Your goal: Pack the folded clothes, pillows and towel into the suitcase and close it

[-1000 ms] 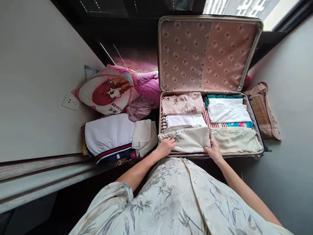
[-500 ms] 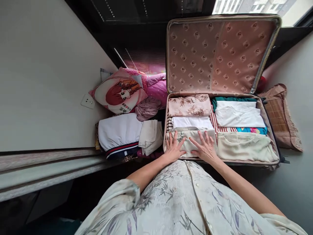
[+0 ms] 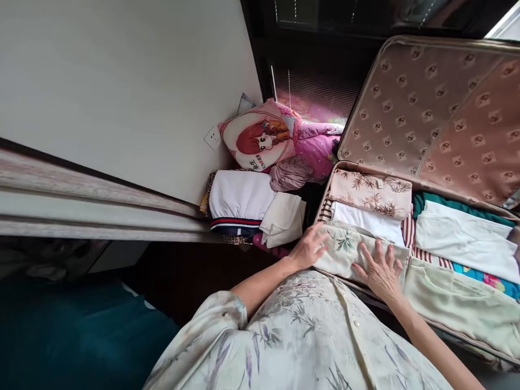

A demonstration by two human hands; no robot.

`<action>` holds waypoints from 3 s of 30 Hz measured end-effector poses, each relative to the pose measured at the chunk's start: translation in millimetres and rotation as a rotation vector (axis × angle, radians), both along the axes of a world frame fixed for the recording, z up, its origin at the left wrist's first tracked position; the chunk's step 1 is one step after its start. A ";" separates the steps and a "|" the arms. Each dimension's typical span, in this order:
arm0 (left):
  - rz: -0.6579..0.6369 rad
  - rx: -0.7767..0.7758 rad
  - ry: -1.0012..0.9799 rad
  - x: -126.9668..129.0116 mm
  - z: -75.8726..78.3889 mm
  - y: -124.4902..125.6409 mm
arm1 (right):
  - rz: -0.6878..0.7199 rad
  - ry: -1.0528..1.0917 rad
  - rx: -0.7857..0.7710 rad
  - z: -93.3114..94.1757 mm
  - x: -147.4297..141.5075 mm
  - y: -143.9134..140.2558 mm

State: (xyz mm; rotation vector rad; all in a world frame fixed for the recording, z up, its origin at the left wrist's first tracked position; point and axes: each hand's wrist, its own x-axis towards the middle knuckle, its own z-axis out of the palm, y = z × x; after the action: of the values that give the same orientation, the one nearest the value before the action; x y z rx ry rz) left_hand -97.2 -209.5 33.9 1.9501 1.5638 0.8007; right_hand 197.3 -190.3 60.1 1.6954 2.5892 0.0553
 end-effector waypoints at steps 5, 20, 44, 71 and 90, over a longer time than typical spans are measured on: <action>0.700 -0.368 0.089 -106.2 -36.0 4.5 | -0.023 0.130 0.104 16.2 -23.3 -6.5; 0.511 -0.660 0.060 -116.1 -56.1 49.4 | 0.083 0.302 -0.044 17.9 -78.6 10.6; -0.406 -0.513 -0.279 -103.7 179.5 38.0 | 0.236 1.057 -0.480 86.7 -93.6 43.9; -0.152 -0.113 0.633 96.6 41.0 66.8 | -0.240 0.458 0.117 10.1 21.1 65.5; 0.094 0.143 0.118 53.3 4.5 45.4 | 0.070 0.079 0.028 -33.1 13.1 52.7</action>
State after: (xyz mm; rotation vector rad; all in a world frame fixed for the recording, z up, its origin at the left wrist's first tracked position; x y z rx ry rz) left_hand -43.8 -164.1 38.5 2.0708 1.7209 0.8720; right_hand 210.4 -137.6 27.0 1.6477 2.7176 0.0273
